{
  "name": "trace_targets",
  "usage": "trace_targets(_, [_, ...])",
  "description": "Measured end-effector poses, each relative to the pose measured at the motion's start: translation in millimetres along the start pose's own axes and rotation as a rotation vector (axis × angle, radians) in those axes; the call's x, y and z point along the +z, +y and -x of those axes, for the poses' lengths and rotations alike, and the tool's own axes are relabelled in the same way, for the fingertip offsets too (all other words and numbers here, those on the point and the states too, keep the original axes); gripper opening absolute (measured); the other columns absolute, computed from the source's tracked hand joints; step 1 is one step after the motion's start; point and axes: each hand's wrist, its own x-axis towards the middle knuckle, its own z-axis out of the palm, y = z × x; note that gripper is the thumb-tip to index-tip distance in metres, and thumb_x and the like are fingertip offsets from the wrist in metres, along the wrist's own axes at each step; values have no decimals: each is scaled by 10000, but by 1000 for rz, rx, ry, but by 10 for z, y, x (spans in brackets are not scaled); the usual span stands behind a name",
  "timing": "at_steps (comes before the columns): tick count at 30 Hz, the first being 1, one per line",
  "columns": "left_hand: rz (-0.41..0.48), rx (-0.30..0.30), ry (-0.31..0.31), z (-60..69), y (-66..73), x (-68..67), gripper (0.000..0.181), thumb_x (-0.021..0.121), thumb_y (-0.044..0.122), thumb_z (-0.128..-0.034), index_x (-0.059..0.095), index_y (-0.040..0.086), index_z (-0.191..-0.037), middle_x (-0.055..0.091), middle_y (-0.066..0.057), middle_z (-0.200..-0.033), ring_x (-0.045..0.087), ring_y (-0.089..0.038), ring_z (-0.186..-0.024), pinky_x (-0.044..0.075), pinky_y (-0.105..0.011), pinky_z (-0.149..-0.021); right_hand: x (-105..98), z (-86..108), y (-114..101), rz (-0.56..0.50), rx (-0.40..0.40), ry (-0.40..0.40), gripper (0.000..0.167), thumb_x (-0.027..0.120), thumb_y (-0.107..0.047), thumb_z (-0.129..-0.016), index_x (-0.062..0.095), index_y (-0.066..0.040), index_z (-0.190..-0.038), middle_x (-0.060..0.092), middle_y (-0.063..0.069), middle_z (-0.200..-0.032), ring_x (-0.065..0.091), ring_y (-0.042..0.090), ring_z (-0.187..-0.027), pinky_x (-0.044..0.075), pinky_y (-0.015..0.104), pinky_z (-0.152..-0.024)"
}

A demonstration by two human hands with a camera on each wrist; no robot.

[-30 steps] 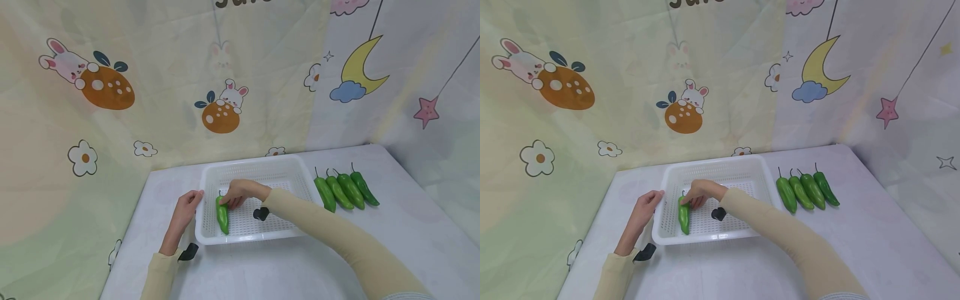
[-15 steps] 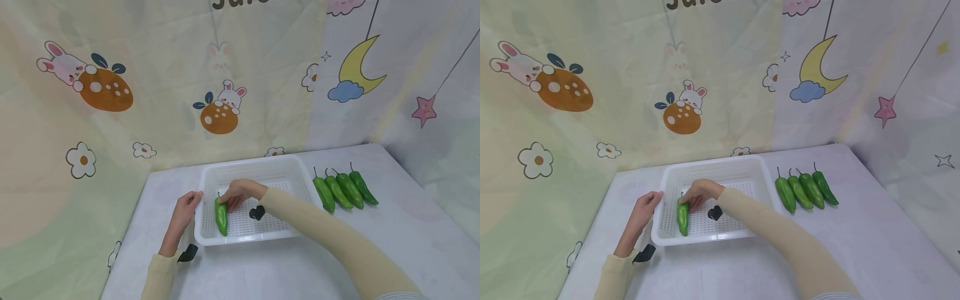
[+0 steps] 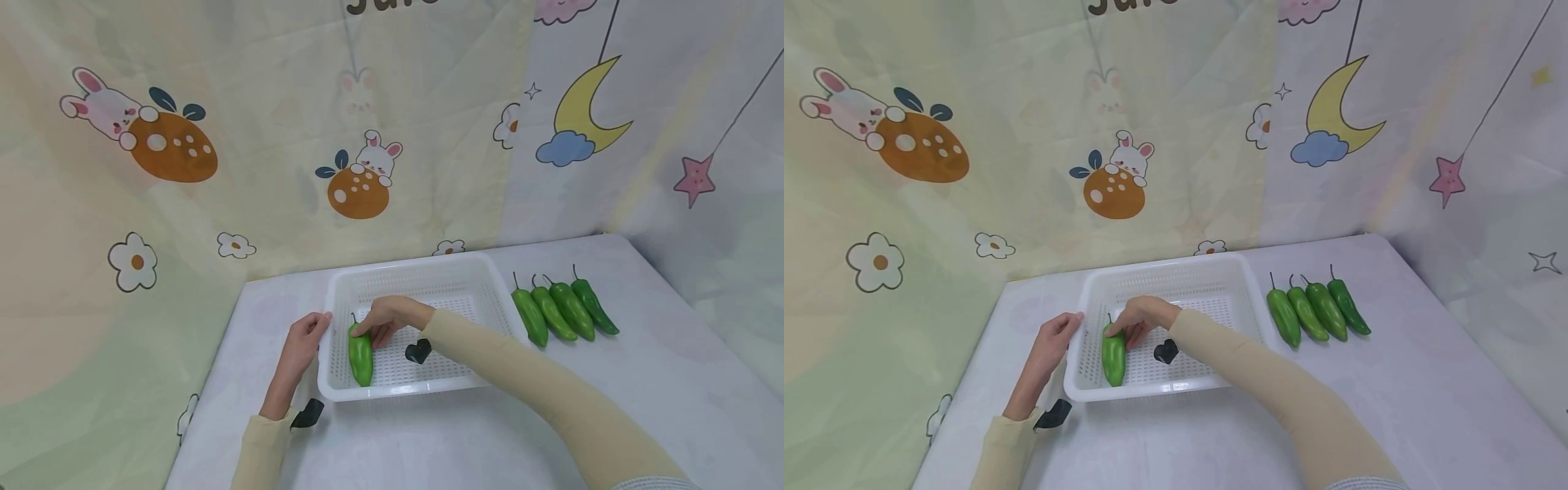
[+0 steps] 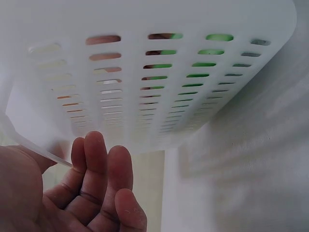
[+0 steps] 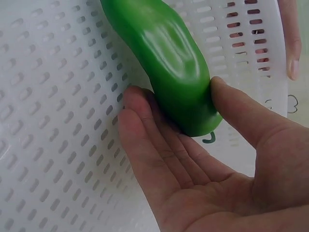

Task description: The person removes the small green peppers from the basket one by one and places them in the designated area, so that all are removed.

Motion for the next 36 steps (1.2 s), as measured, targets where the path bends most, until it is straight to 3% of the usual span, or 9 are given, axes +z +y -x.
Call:
trace_targets(17, [-3,7,3,6,9,0,414,537,454,-1027,670,69,-1104,732,-144,-1066,691,-172,-810,547,-288,-695,-142,99,-39,-13,-30,-43,288,742,-294,-918,697,-10,-917,746,157,-859,702,390,-1076,531,461,-979])
trace_targets(36, [-1,9,0,10,1,-8,415,531,442,-1033,658,57,-1121,725,-151,-1054,657,-183,-801,510,-282,-703,-448,369,-55,52,-43,-66,297,756,-325,-904,735,-30,-936,761,109,-865,744,318,-974,565,403,-924])
